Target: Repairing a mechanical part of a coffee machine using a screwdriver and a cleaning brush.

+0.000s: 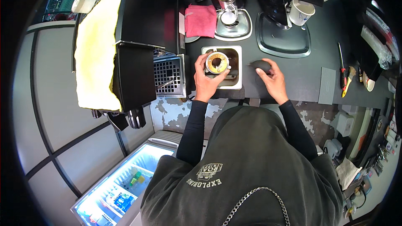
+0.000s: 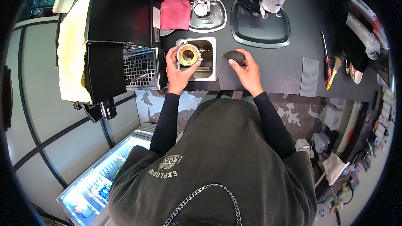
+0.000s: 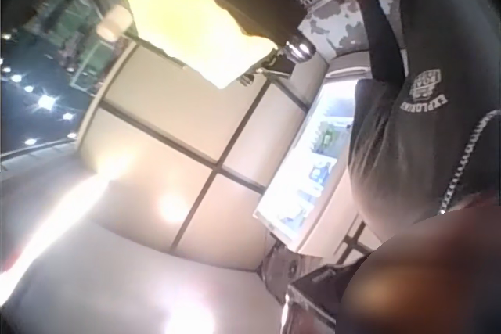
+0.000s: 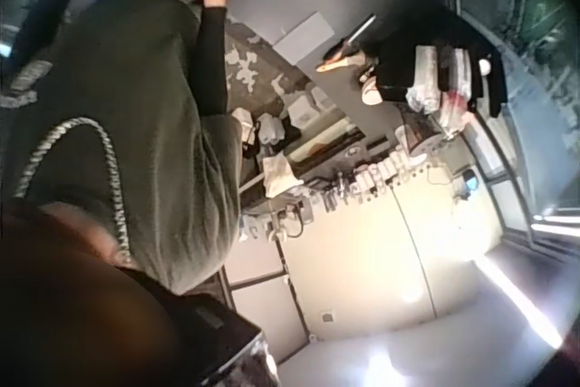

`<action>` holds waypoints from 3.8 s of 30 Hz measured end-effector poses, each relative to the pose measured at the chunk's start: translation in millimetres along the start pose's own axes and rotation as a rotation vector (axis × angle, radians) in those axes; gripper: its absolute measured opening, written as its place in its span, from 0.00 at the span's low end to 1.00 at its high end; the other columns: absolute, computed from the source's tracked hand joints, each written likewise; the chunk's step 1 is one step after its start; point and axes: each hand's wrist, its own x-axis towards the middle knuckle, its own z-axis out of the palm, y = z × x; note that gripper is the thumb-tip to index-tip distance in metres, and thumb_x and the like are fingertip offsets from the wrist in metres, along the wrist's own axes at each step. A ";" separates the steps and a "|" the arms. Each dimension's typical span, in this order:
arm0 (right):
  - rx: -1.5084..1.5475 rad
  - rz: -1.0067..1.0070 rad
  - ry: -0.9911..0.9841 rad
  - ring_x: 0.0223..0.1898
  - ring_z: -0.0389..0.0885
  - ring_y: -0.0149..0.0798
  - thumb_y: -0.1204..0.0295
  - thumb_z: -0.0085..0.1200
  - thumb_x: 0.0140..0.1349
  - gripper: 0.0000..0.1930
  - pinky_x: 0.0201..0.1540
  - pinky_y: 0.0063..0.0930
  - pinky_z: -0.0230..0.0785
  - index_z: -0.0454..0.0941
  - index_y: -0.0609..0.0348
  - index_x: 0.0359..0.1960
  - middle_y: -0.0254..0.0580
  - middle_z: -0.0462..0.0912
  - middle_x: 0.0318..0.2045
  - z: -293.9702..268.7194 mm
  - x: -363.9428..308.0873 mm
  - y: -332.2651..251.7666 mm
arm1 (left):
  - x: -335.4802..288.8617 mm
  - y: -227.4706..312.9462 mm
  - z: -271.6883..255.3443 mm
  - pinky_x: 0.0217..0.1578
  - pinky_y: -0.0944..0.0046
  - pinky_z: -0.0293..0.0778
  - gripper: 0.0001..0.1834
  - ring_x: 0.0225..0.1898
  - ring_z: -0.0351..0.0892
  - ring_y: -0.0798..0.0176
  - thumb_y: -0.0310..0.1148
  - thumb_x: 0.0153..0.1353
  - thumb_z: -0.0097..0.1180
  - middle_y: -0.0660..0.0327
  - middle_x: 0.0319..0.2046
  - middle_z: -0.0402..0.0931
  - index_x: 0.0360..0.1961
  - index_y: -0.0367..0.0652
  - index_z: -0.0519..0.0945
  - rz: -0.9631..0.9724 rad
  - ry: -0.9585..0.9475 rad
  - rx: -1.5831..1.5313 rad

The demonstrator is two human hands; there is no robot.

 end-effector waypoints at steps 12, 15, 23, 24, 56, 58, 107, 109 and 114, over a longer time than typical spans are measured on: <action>0.069 0.166 0.072 0.42 0.83 0.27 0.64 0.65 0.72 0.26 0.45 0.25 0.78 0.74 0.57 0.67 0.37 0.86 0.42 -26.1 -9.5 4.4 | 4.6 24.4 -9.3 0.61 0.59 0.76 0.47 0.58 0.82 0.59 0.30 0.47 0.84 0.49 0.57 0.79 0.65 0.38 0.67 0.086 0.056 0.019; 0.091 0.171 0.070 0.45 0.83 0.28 0.63 0.65 0.72 0.26 0.46 0.25 0.78 0.74 0.58 0.67 0.37 0.86 0.44 -28.7 -10.5 7.1 | 8.9 30.1 -13.6 0.62 0.58 0.76 0.48 0.59 0.81 0.57 0.29 0.47 0.84 0.47 0.60 0.79 0.66 0.38 0.67 0.144 0.067 0.026; 0.115 0.191 0.073 0.42 0.83 0.27 0.64 0.67 0.71 0.26 0.44 0.25 0.79 0.74 0.60 0.66 0.38 0.86 0.43 -30.4 -9.3 8.1 | 12.4 28.1 -19.9 0.65 0.55 0.75 0.48 0.62 0.80 0.54 0.27 0.46 0.84 0.45 0.64 0.77 0.65 0.38 0.67 0.248 0.091 0.044; 0.114 0.186 0.075 0.42 0.83 0.27 0.64 0.67 0.71 0.26 0.44 0.25 0.79 0.74 0.60 0.66 0.38 0.85 0.43 -30.2 -9.2 6.4 | 13.0 28.1 -20.4 0.65 0.55 0.75 0.47 0.62 0.80 0.54 0.27 0.46 0.84 0.45 0.64 0.77 0.65 0.39 0.67 0.268 0.088 0.042; -0.176 -0.227 -0.129 0.40 0.87 0.49 0.63 0.68 0.66 0.22 0.46 0.40 0.79 0.81 0.64 0.56 0.53 0.86 0.45 62.8 64.4 -53.5 | 25.9 20.9 -27.5 0.68 0.48 0.68 0.42 0.67 0.70 0.41 0.19 0.47 0.73 0.48 0.62 0.74 0.66 0.40 0.70 0.249 -0.400 0.544; -0.221 -0.222 -0.144 0.40 0.87 0.52 0.64 0.67 0.66 0.21 0.47 0.41 0.79 0.82 0.64 0.55 0.54 0.86 0.46 65.0 67.8 -56.6 | 28.9 20.3 -27.7 0.68 0.49 0.67 0.42 0.68 0.70 0.40 0.18 0.47 0.71 0.46 0.62 0.74 0.66 0.39 0.69 0.187 -0.450 0.559; -0.326 -0.328 -0.046 0.48 0.83 0.66 0.68 0.64 0.66 0.19 0.51 0.53 0.74 0.79 0.68 0.53 0.63 0.84 0.46 70.6 82.7 -34.4 | 84.5 4.6 -5.7 0.53 0.47 0.79 0.41 0.53 0.86 0.41 0.56 0.49 0.78 0.44 0.48 0.87 0.57 0.39 0.84 -0.120 -0.696 0.747; -0.363 -0.323 -0.063 0.48 0.83 0.67 0.68 0.64 0.66 0.19 0.51 0.54 0.74 0.79 0.69 0.53 0.64 0.84 0.46 71.7 86.0 -28.2 | 84.6 0.7 -3.2 0.54 0.47 0.79 0.40 0.54 0.85 0.40 0.58 0.50 0.77 0.44 0.48 0.87 0.57 0.39 0.84 -0.107 -0.687 0.759; -0.331 -0.289 -0.033 0.47 0.83 0.68 0.68 0.64 0.66 0.17 0.51 0.54 0.75 0.80 0.69 0.51 0.65 0.84 0.46 78.7 86.6 -26.4 | 87.2 -13.2 3.7 0.57 0.46 0.77 0.42 0.58 0.82 0.42 0.63 0.48 0.76 0.44 0.48 0.87 0.56 0.42 0.86 -0.115 -0.680 0.920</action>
